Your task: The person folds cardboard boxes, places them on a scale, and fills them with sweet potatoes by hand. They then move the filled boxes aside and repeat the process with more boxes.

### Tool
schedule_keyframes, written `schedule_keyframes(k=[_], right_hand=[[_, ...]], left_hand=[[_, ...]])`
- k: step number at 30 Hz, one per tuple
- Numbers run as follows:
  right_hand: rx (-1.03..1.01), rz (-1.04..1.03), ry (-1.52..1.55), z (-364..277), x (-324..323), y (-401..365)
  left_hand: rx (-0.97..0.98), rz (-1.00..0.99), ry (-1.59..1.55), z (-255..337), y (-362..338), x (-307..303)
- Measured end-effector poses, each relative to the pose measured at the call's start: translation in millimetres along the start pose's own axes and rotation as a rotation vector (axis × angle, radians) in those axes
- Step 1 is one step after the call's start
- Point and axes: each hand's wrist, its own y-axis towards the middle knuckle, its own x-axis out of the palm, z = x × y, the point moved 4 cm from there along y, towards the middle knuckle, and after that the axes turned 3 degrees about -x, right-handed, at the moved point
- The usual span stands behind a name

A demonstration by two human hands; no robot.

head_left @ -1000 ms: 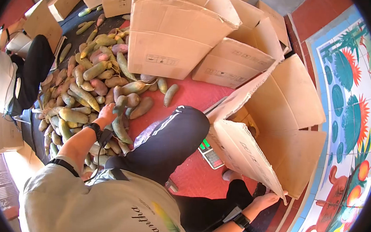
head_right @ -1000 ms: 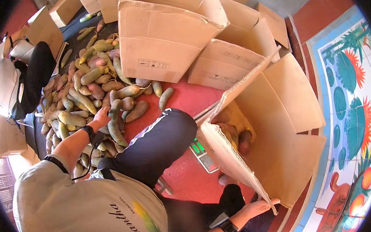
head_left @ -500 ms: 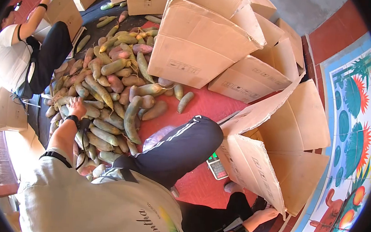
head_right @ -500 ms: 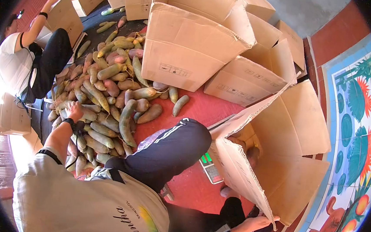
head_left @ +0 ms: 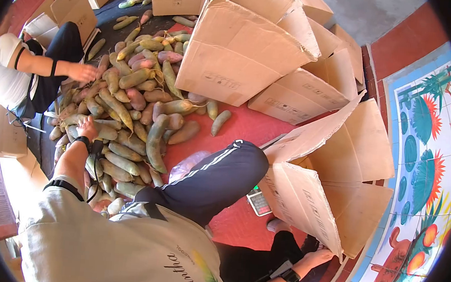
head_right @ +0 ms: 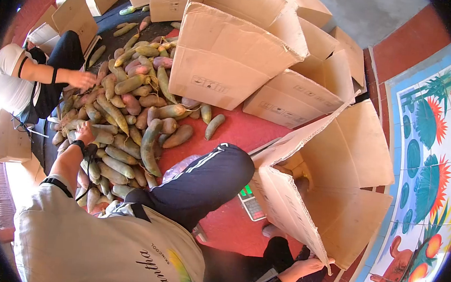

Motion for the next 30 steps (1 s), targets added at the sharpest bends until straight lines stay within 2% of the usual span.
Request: schedule_keyframes(k=[2,5,7,9,12,13,14,15,17,18,21,23,25,30], right_hand=[[-0.029,0.037,0.063,6.5,-4.2,1.4],[0.004,-0.053,0.036,20.8,-13.0,11.3],[0.077,-0.015,0.058,27.4,-14.9,15.3],[0.015,-0.035,0.043,31.3,-17.1,17.2],[0.010,-0.006,0.078,28.9,-14.1,15.9],[0.037,-0.032,0.101,31.0,-13.0,16.7],[0.063,-0.057,0.123,31.7,-12.7,17.8],[0.057,-0.046,0.128,24.7,-9.4,15.4],[0.000,-0.037,0.057,2.4,4.7,4.7],[0.006,-0.051,0.059,2.5,5.0,4.4],[0.034,-0.028,0.108,0.7,8.2,2.7],[0.045,-0.035,0.148,3.1,7.3,4.0],[0.032,-0.028,0.114,3.6,8.4,3.8],[0.101,0.045,0.157,0.0,12.1,-0.5]], left_hand=[[0.024,-0.017,0.052,-0.1,7.1,3.1],[0.067,-0.007,0.082,-2.1,4.5,-0.8],[0.046,0.030,0.136,6.7,-19.2,-24.6],[0.094,-0.003,0.208,11.1,-36.8,-40.9],[0.126,0.129,0.234,-6.2,-6.8,3.8],[0.135,0.182,0.240,-16.0,15.7,34.4],[0.131,0.310,0.240,-34.1,56.4,93.5],[0.095,-0.025,0.298,-6.7,-1.6,25.2],[0.143,-0.055,0.312,-3.2,-11.7,22.1],[0.172,-0.074,0.295,-9.2,0.3,45.1],[0.207,-0.107,0.307,9.4,-44.8,8.0],[0.237,-0.024,0.294,17.3,-47.3,2.4],[0.233,-0.163,0.209,29.6,-50.8,-10.1],[0.368,-0.184,0.160,81.3,-80.4,-52.0]])
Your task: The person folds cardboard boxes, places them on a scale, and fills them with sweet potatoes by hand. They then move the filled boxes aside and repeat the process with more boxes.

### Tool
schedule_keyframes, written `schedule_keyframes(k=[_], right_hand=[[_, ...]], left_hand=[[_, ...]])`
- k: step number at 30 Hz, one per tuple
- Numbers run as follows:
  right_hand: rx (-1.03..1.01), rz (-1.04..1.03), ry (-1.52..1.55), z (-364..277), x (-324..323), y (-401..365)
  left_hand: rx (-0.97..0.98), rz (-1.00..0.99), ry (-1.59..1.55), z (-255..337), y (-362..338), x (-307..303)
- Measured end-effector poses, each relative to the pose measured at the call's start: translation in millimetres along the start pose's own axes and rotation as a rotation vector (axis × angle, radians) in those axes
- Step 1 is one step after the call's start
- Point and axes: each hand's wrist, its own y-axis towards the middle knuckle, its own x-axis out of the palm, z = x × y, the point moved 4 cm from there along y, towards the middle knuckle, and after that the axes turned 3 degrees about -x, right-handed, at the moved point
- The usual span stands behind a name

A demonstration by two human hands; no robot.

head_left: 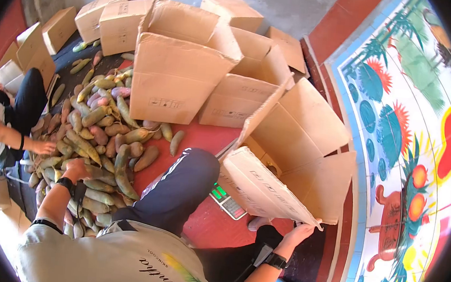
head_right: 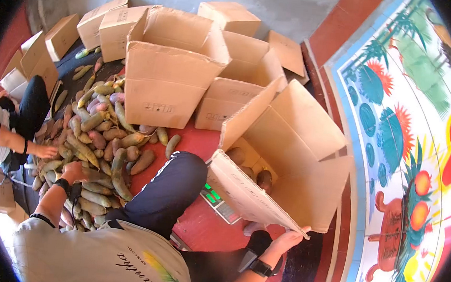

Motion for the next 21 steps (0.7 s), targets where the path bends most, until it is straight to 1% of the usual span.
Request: schedule_keyframes(k=[1,3,4,5,7,8,11,12,13,15,16,17,19,21], right_hand=[[-0.005,0.022,0.005,7.8,-5.1,1.7],[-0.088,-0.032,-0.030,16.6,-8.2,4.5],[-0.036,-0.009,-0.014,19.2,-9.1,6.0],[-0.042,0.008,-0.013,20.4,-12.2,6.6],[0.001,-0.061,-0.049,26.3,-13.0,8.7],[0.011,-0.070,-0.097,25.9,-14.5,8.6],[-0.032,-0.050,-0.096,13.1,-5.8,3.7],[-0.096,0.023,-0.061,-0.3,4.9,-1.6],[-0.167,0.105,-0.029,-13.6,13.4,-6.4],[-0.127,0.078,-0.082,5.0,5.2,0.9],[-0.044,0.053,-0.141,2.7,2.4,-2.0],[0.042,0.029,-0.195,0.8,2.4,-3.8],[0.078,0.045,-0.206,-1.0,4.3,-5.6],[-0.095,0.083,-0.285,12.3,1.9,-0.3]], left_hand=[[0.017,0.015,0.007,8.0,0.1,-3.3],[0.093,0.018,-0.033,26.7,-1.4,-6.4],[0.100,0.021,-0.044,29.4,11.8,4.8],[0.115,0.031,-0.040,33.7,12.1,5.1],[0.084,0.038,-0.030,40.3,12.8,7.0],[0.055,0.065,-0.030,39.8,17.4,11.9],[0.098,0.049,-0.043,41.6,27.2,16.6],[0.121,0.069,-0.069,36.6,35.1,22.4],[0.156,0.092,-0.093,35.4,42.1,26.2],[0.256,0.261,-0.120,37.7,29.9,16.1],[0.439,0.299,0.109,16.9,102.3,63.0],[0.364,0.272,0.168,18.0,96.3,57.3],[0.163,0.146,0.140,7.6,101.1,57.1],[0.335,0.294,0.031,-6.9,118.2,69.5]])
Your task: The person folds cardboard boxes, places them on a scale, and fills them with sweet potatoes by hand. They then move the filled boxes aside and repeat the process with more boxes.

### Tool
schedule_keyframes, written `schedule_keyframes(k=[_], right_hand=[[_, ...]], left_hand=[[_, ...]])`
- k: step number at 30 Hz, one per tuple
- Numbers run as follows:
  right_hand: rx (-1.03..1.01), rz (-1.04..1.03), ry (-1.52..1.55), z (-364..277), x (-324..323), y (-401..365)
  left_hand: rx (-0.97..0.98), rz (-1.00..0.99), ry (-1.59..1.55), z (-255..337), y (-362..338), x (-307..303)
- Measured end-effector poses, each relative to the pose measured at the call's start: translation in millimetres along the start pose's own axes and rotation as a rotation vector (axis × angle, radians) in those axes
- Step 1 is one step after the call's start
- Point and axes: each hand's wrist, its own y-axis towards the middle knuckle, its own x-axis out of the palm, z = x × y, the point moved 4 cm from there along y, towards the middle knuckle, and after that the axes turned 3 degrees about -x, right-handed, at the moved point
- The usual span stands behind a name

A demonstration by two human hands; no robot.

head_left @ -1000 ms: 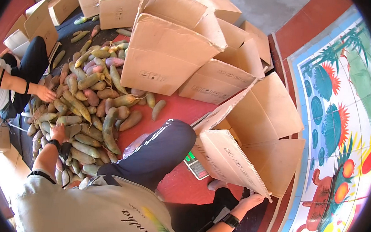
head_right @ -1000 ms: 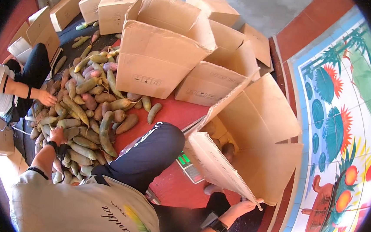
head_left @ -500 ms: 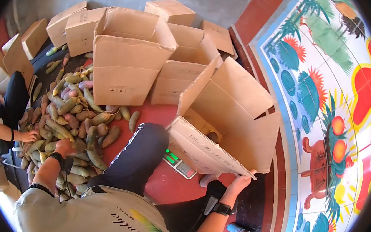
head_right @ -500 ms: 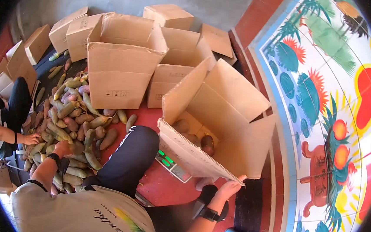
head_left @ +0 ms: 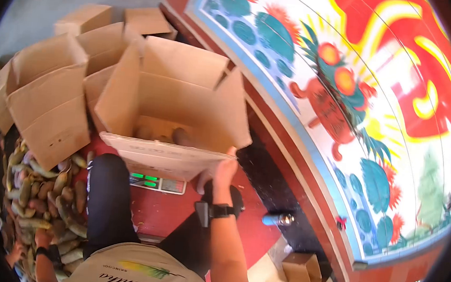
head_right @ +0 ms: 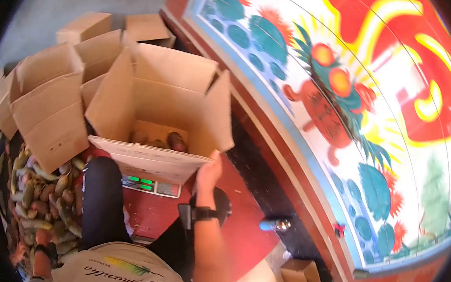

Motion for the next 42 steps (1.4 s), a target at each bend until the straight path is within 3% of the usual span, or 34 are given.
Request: schedule_keyframes(k=[2,4,7,8,10,11,14,15,19,28,30,32,34,36,38,40,42], right_hand=[[0.076,0.012,0.010,-12.3,0.3,-4.4],[0.054,0.003,-0.152,-16.4,-0.5,-3.2],[-0.033,0.026,-0.111,-29.9,-0.9,-4.4],[-0.007,0.026,-0.116,-27.8,-1.0,-5.4],[0.005,0.027,-0.149,-25.8,-0.8,-5.7],[0.033,-0.001,-0.157,-21.2,0.7,-5.1],[-0.017,0.018,-0.101,-29.2,0.4,-5.9],[-0.054,0.019,-0.094,-32.4,0.0,-5.9],[-0.019,0.040,-0.116,-31.1,-0.2,-6.6],[-0.003,0.032,-0.157,-38.9,-0.5,-6.6],[-0.023,0.068,-0.171,-40.5,-2.0,-6.7],[-0.057,0.074,-0.176,-37.0,-1.1,-6.1],[-0.045,0.064,-0.170,-34.2,-0.5,-5.3],[-0.051,0.051,-0.156,-33.0,0.1,-5.1],[-0.060,0.046,-0.147,-34.4,-0.2,-4.9],[-0.001,-0.003,-0.151,-34.5,-0.8,-5.4],[-0.019,0.016,-0.128,-34.7,0.2,-6.2]], left_hand=[[0.010,-0.008,-0.160,1.0,-7.9,-8.8],[-0.019,-0.260,-0.178,22.5,-17.7,-31.8],[0.064,-0.340,0.003,7.7,25.1,9.6],[0.082,-0.337,0.013,19.0,20.3,-1.5],[-0.012,-0.062,-0.021,35.1,-8.7,-39.3],[0.002,-0.021,0.001,41.2,-13.9,-48.9],[0.048,-0.092,-0.028,24.6,-2.0,-46.5],[0.197,0.074,0.021,16.7,-1.6,-40.8],[0.103,-0.077,-0.007,5.5,1.5,-33.8],[0.119,-0.226,-0.115,1.4,37.0,-40.4],[0.254,-0.146,-0.223,8.8,52.3,-62.8],[0.660,0.183,-0.393,42.9,24.2,-128.7],[0.853,0.655,-0.060,82.9,-16.1,-200.9],[0.326,0.029,-1.116,121.3,-58.1,-281.0],[0.493,0.229,-1.126,165.6,-91.1,-341.5],[0.495,0.484,-1.463,195.6,-98.8,-374.8],[0.617,0.580,-1.382,202.5,-88.4,-401.9]])
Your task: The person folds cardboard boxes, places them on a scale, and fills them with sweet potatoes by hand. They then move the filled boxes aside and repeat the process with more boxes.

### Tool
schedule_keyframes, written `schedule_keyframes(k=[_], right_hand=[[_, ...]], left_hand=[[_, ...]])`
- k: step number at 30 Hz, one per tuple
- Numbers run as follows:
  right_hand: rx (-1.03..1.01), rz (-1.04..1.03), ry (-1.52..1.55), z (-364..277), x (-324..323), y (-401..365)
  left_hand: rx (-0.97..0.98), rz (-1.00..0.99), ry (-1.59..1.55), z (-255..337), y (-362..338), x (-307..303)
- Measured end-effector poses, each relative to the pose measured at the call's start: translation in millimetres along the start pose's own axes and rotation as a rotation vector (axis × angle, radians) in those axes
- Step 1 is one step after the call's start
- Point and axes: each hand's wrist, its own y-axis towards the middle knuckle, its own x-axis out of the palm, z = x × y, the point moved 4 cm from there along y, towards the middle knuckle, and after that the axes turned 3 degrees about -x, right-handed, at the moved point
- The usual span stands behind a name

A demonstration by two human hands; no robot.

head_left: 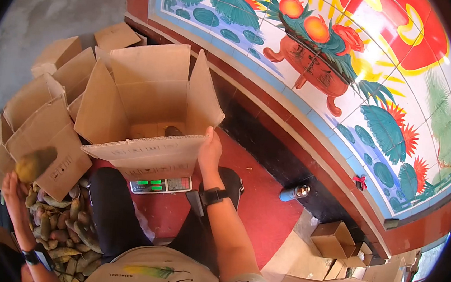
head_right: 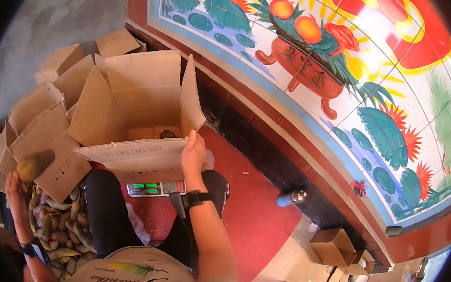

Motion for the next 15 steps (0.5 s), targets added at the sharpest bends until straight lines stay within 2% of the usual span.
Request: schedule_keyframes(k=[2,3,5,7,11,15], right_hand=[[-0.015,0.007,0.008,-2.1,-1.9,-0.9],[-0.019,0.002,0.015,-3.8,-2.4,-1.4],[0.001,-0.014,0.034,-5.9,-3.6,-0.7],[0.000,-0.022,0.029,-4.8,-2.7,-0.2],[-0.020,-0.008,-0.008,-9.5,-5.5,-1.0],[-0.046,0.008,0.007,-8.9,-6.2,-0.5]], left_hand=[[-0.074,-0.037,-0.378,19.9,20.6,23.3],[-0.069,-0.030,-0.376,33.0,25.8,35.8],[-0.029,-0.278,-0.501,64.5,27.2,79.0],[0.010,-0.268,-0.477,86.6,21.5,119.8],[-0.054,-0.358,-0.314,95.5,9.1,194.3],[-0.014,-0.745,0.054,84.5,-14.8,264.0]])
